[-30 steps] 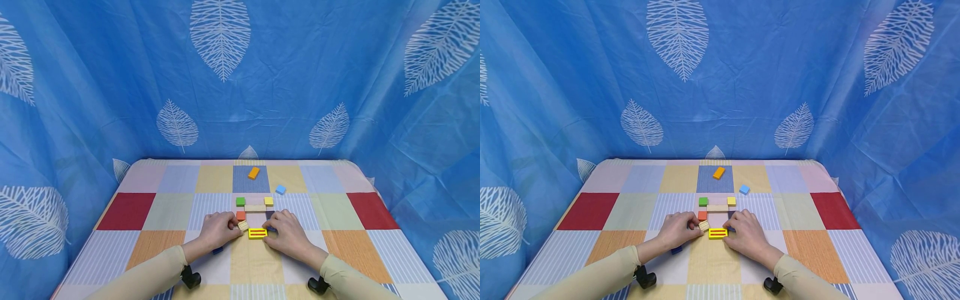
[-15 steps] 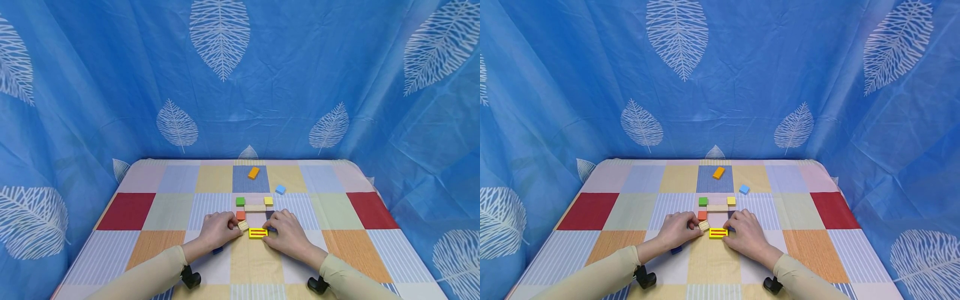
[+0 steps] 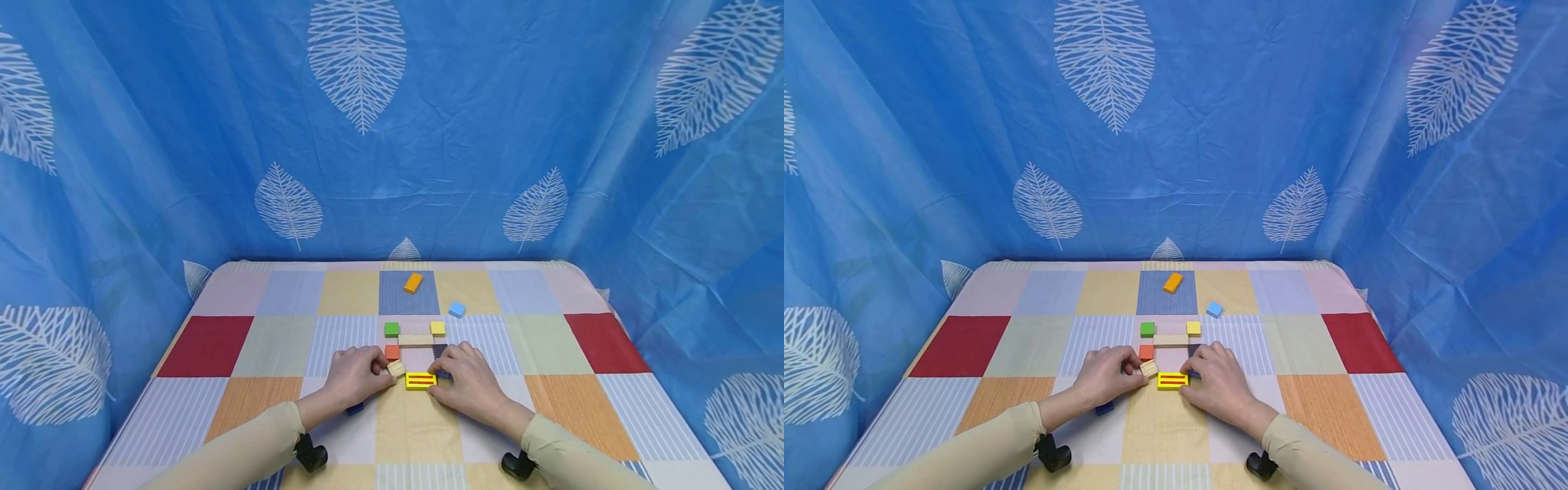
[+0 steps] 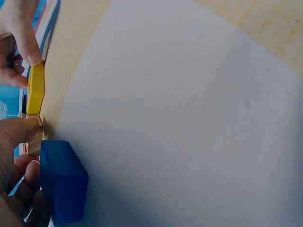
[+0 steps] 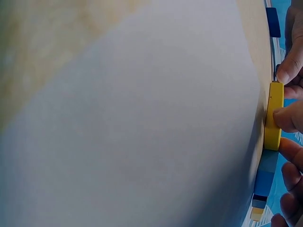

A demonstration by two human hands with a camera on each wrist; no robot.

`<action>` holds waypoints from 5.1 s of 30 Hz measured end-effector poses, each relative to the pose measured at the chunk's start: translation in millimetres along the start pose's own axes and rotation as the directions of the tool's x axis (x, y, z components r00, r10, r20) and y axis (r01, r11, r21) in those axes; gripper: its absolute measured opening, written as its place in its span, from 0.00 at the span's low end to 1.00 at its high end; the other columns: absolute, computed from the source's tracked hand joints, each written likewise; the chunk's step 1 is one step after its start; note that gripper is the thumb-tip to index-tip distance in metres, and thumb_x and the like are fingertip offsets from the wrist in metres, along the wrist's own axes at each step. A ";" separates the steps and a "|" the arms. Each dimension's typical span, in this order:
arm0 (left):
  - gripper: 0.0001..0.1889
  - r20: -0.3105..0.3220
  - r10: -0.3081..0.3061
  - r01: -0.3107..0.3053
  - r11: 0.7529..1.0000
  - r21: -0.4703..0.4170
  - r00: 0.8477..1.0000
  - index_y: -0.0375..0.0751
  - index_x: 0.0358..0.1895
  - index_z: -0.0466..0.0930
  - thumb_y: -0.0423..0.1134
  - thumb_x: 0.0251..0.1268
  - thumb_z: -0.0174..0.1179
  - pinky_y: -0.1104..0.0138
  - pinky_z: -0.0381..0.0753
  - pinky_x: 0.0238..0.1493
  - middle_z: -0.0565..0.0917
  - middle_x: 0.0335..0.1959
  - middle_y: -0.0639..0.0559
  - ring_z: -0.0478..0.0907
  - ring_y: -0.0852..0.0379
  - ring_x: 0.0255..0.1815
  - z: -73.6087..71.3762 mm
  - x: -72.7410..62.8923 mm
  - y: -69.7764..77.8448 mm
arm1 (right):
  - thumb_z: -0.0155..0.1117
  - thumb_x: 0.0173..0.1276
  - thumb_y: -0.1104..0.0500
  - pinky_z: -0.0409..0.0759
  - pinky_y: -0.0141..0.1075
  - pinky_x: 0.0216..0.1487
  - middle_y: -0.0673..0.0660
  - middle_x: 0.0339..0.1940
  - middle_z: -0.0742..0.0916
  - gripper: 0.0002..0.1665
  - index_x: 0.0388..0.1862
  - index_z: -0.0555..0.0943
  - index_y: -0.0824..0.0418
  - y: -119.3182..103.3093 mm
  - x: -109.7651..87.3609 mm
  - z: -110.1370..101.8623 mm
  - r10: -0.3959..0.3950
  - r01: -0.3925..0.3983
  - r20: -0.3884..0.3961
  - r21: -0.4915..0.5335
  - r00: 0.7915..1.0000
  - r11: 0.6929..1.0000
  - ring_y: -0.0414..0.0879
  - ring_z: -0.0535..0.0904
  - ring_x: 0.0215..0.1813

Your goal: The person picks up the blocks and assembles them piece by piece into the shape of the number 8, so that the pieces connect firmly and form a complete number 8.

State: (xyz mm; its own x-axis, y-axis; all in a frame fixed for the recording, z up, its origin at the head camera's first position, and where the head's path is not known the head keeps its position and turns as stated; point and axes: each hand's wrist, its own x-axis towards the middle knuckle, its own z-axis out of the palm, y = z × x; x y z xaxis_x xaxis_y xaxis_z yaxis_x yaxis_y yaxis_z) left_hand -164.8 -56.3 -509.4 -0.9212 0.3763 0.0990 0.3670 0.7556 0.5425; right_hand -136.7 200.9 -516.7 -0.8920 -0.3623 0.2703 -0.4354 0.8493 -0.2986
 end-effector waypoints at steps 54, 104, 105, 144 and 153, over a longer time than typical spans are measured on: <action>0.16 -0.082 -0.043 0.043 0.999 -0.010 0.996 0.52 0.49 0.88 0.52 0.61 0.73 0.51 0.69 0.51 0.83 0.40 0.61 0.75 0.56 0.43 -39.2 -0.4 -7.3 | 0.78 0.60 0.50 0.72 0.51 0.57 0.44 0.48 0.84 0.16 0.46 0.88 0.49 15.9 0.9 -31.7 0.092 -0.079 -0.088 0.148 0.992 0.986 0.48 0.74 0.57; 0.21 0.090 -0.008 0.010 1.000 -0.019 0.996 0.55 0.58 0.85 0.53 0.64 0.72 0.54 0.69 0.56 0.82 0.48 0.58 0.73 0.54 0.50 -37.5 67.6 -43.8 | 0.74 0.66 0.48 0.70 0.55 0.59 0.56 0.54 0.85 0.26 0.60 0.85 0.57 73.3 37.3 -34.1 0.337 -0.333 -0.002 0.154 0.941 0.930 0.57 0.74 0.58; 0.21 0.098 -0.010 0.011 1.000 -0.016 0.995 0.56 0.59 0.85 0.54 0.64 0.71 0.54 0.69 0.56 0.82 0.48 0.59 0.73 0.55 0.50 -36.7 69.4 -43.6 | 0.74 0.66 0.48 0.70 0.55 0.59 0.57 0.54 0.85 0.27 0.61 0.84 0.57 74.9 38.4 -34.0 0.343 -0.339 0.001 0.155 0.939 0.928 0.57 0.74 0.59; 0.21 0.113 -0.013 0.014 1.000 -0.009 0.993 0.52 0.57 0.85 0.54 0.64 0.71 0.54 0.66 0.60 0.82 0.45 0.61 0.72 0.56 0.50 -16.2 85.2 -46.0 | 0.70 0.68 0.47 0.66 0.57 0.65 0.61 0.59 0.82 0.30 0.64 0.81 0.61 100.5 69.0 -14.5 0.476 -0.479 0.059 0.148 0.877 0.865 0.60 0.72 0.62; 0.19 0.116 0.007 -0.004 1.000 -0.025 0.993 0.52 0.55 0.86 0.54 0.64 0.71 0.52 0.66 0.61 0.83 0.45 0.62 0.74 0.56 0.51 -16.1 84.1 -47.5 | 0.70 0.68 0.47 0.64 0.58 0.66 0.61 0.59 0.83 0.28 0.62 0.82 0.61 99.8 69.4 -14.1 0.485 -0.486 0.045 0.163 0.873 0.859 0.61 0.72 0.63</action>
State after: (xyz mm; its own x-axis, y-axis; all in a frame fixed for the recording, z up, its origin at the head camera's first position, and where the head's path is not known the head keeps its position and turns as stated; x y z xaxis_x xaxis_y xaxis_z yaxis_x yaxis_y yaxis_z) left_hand -261.8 -69.1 -513.4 -0.8975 0.4410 0.0048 0.3670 0.7407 0.5628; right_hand -240.3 266.0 -514.8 -0.9956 0.0787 0.0502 0.0395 0.8425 -0.5372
